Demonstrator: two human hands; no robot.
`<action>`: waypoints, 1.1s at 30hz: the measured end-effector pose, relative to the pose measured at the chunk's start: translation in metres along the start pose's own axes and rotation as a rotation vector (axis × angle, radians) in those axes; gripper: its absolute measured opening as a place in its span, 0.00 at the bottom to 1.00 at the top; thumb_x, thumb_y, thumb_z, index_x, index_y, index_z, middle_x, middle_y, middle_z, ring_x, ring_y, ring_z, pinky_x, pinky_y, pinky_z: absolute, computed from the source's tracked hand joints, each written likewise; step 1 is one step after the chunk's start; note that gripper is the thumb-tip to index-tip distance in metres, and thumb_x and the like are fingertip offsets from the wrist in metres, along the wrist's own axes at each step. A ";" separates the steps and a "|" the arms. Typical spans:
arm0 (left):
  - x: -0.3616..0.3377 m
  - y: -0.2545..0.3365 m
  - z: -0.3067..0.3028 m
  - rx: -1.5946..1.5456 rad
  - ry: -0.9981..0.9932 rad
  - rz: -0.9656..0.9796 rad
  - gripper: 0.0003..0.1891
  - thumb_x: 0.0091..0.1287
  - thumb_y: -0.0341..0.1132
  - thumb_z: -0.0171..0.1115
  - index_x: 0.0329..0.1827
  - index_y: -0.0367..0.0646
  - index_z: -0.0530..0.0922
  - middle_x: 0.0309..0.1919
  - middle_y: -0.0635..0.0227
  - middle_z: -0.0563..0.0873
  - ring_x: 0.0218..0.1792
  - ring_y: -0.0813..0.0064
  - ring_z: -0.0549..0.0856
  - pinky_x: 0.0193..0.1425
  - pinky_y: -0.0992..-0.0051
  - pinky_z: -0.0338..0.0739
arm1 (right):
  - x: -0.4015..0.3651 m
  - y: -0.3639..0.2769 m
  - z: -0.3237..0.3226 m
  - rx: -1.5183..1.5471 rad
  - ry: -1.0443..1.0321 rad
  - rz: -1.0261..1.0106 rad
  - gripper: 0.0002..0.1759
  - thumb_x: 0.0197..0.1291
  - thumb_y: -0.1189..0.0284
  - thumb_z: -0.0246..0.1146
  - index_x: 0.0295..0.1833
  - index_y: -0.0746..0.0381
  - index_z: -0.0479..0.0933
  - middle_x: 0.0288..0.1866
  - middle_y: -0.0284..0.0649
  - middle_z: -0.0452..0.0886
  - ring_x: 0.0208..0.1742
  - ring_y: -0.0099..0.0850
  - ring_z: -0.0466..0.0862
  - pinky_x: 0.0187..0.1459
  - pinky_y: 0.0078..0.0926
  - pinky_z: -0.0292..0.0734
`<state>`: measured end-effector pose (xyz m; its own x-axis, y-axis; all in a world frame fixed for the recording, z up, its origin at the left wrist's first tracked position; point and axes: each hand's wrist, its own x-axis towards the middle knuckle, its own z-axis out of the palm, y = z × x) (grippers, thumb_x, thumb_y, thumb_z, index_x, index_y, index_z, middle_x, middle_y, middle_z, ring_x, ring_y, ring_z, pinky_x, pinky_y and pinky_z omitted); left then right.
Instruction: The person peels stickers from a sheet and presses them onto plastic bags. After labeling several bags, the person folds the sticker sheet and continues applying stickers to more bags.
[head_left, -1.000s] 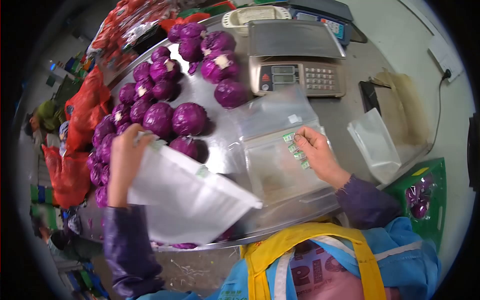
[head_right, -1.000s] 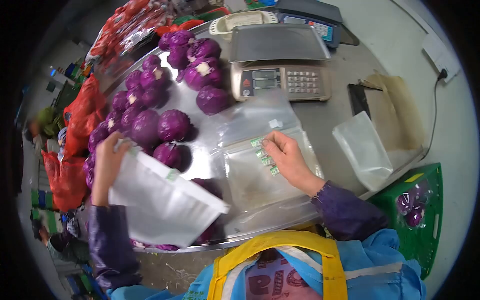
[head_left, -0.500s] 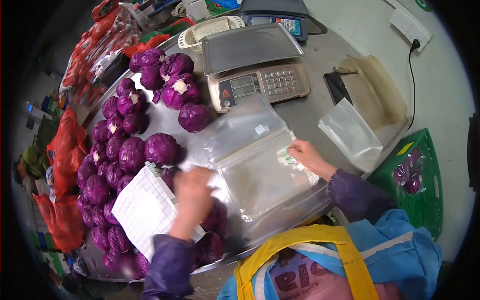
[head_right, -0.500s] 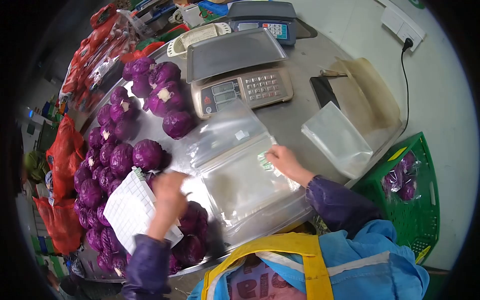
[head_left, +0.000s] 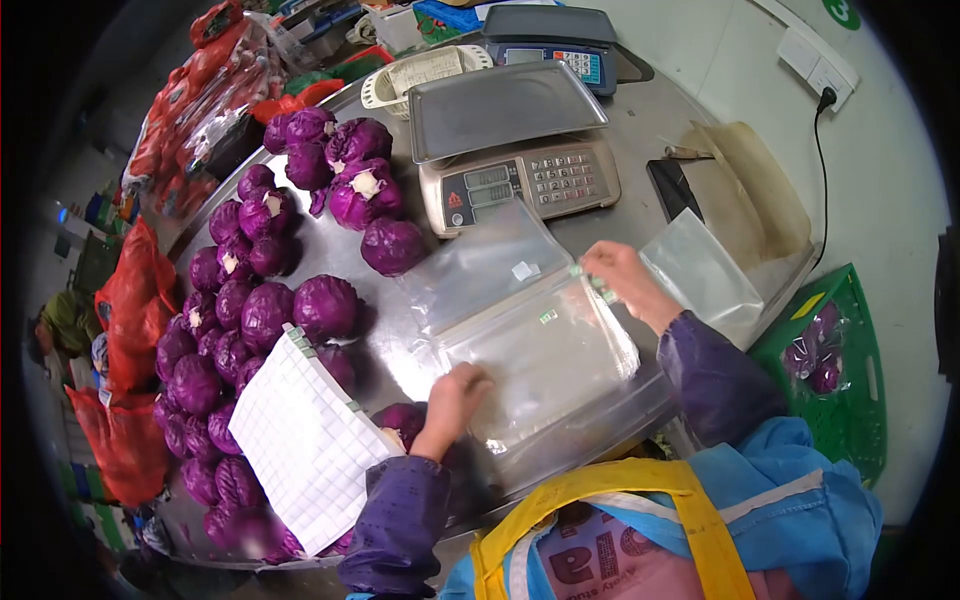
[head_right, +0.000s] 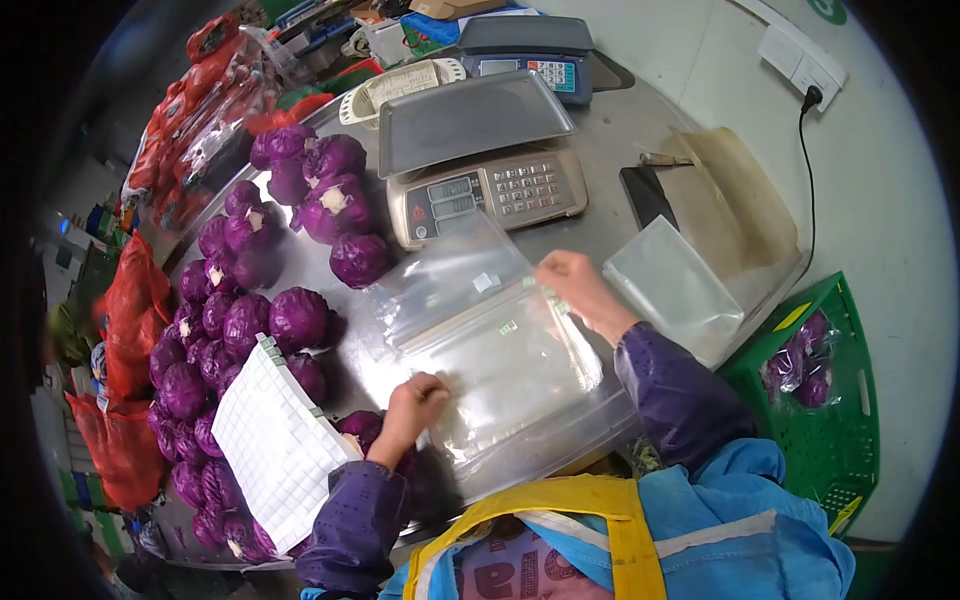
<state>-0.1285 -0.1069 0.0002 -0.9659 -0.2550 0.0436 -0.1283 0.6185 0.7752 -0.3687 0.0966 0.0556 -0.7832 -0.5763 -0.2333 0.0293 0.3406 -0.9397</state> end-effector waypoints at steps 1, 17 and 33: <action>0.005 -0.001 -0.006 -0.195 0.045 -0.120 0.04 0.59 0.30 0.60 0.31 0.40 0.80 0.29 0.62 0.83 0.26 0.70 0.78 0.34 0.72 0.73 | -0.001 -0.007 -0.007 0.205 0.031 0.030 0.06 0.58 0.71 0.60 0.36 0.63 0.76 0.29 0.36 0.78 0.26 0.26 0.76 0.28 0.25 0.71; -0.012 0.012 0.010 0.414 0.016 0.185 0.10 0.48 0.32 0.66 0.32 0.45 0.74 0.28 0.63 0.75 0.33 0.61 0.78 0.34 0.64 0.75 | 0.007 0.037 0.047 -0.798 0.069 -0.303 0.13 0.54 0.68 0.64 0.34 0.66 0.69 0.24 0.45 0.79 0.27 0.42 0.81 0.30 0.35 0.74; -0.021 0.027 -0.005 0.444 -0.089 0.149 0.21 0.48 0.36 0.68 0.46 0.47 0.75 0.36 0.63 0.77 0.45 0.60 0.77 0.46 0.67 0.75 | 0.011 0.040 0.052 -0.764 -0.219 -0.401 0.09 0.50 0.75 0.65 0.38 0.61 0.73 0.30 0.34 0.78 0.33 0.23 0.78 0.34 0.25 0.73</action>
<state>-0.1108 -0.0884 0.0237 -0.9941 -0.0869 0.0647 -0.0519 0.9065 0.4191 -0.3439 0.0658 0.0025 -0.5065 -0.8614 -0.0385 -0.7056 0.4397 -0.5557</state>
